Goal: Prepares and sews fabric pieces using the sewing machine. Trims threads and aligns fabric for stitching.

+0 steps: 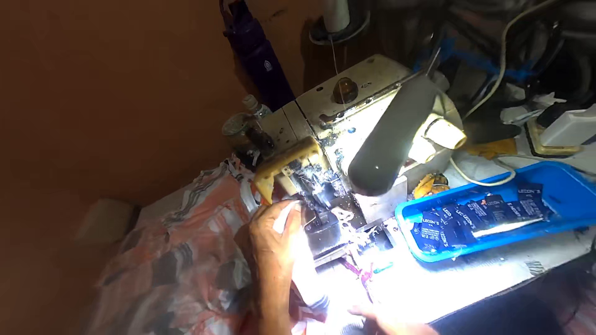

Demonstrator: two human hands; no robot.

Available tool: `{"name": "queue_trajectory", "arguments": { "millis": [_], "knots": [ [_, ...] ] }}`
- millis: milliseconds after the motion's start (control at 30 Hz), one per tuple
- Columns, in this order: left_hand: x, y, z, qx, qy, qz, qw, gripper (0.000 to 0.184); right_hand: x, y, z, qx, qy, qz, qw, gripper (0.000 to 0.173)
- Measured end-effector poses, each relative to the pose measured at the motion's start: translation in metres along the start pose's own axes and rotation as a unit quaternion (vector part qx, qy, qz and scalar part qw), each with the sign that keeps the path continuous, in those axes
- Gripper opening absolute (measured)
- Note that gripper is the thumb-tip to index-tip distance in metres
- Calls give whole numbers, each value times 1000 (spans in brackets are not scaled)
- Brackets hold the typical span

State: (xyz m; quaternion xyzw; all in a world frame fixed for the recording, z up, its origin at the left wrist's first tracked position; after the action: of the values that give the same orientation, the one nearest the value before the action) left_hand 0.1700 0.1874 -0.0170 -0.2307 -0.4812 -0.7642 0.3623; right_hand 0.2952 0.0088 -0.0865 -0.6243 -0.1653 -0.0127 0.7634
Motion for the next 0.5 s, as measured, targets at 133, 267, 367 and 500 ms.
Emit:
{"name": "queue_trajectory", "arguments": {
  "millis": [133, 267, 367, 500],
  "knots": [
    [21, -16, -30, 12, 67, -30, 997, 23, 38, -16, 20, 116, 220, -209, 946, 32],
    [44, -4, -67, -47, 108, -37, 992, 27, 44, -39, 57, 185, 313, -417, 833, 29],
    [53, 12, -67, -77, 120, -17, 990, 26, 37, -47, 91, 135, 268, -494, 816, 24],
    [52, 21, -66, -101, 120, 7, 988, 23, 32, -54, 116, 97, 191, -472, 856, 20]
  ]
}}
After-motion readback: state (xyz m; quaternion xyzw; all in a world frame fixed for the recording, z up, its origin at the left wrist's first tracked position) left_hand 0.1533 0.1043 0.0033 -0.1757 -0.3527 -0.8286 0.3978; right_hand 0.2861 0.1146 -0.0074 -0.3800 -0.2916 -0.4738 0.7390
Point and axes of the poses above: each hand's wrist, its own z-axis towards the middle knuckle, its own x-axis out of the back of the hand, y = z × x, the point moved 7 cm from there along z, towards the middle knuckle, and after that the axes turned 9 degrees about x, right-handed, at the moved point
